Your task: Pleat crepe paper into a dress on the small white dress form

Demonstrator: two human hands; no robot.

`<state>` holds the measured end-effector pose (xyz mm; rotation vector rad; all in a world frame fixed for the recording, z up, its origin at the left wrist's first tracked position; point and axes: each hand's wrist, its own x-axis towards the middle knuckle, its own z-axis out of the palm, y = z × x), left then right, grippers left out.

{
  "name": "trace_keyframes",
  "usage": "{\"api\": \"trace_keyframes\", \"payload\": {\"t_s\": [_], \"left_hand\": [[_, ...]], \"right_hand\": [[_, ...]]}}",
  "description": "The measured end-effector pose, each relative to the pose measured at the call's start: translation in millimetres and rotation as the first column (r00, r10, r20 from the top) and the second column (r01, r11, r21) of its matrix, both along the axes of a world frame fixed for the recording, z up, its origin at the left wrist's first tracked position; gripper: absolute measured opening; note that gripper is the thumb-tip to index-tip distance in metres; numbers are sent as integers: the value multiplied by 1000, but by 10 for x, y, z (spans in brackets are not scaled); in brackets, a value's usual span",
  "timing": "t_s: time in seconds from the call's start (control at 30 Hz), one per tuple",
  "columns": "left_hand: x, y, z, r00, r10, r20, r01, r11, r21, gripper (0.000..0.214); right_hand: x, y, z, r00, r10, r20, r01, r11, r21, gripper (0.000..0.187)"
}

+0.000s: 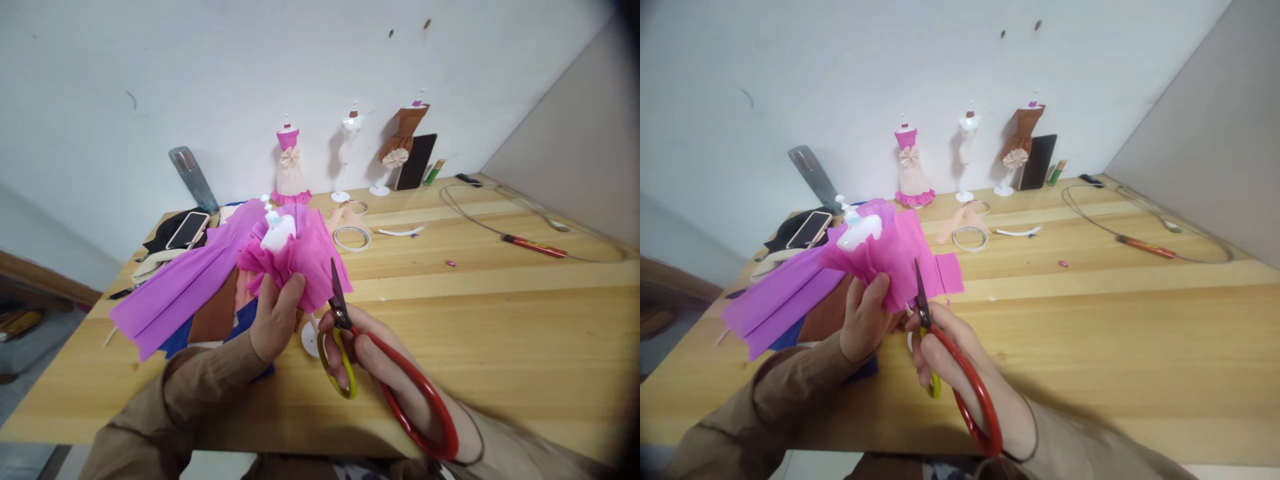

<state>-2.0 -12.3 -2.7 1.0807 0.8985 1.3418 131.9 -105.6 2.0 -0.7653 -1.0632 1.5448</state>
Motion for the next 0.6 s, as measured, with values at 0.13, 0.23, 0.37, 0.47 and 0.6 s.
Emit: {"api": "trace_keyframes", "payload": {"t_s": [0.13,0.23,0.37,0.47,0.6], "left_hand": [[-33,-12,-47,999,-19,-43,20,999,35,32],[-46,-13,-68,998,-29,-55,31,999,37,32],[-41,-7,-103,998,-56,-26,57,998,24,32],[-42,-2,-121,995,-101,-17,101,995,6,30],[-43,13,-76,987,-161,-23,161,987,-5,28]], "right_hand": [[-14,8,59,1000,-17,18,16,999,30,46],[-23,8,78,998,-37,47,35,999,37,49],[-61,-2,34,994,-83,77,83,997,3,48],[-90,-7,-44,991,-109,71,115,990,-82,46],[-76,-29,-86,990,-85,110,101,984,-148,48]]}}
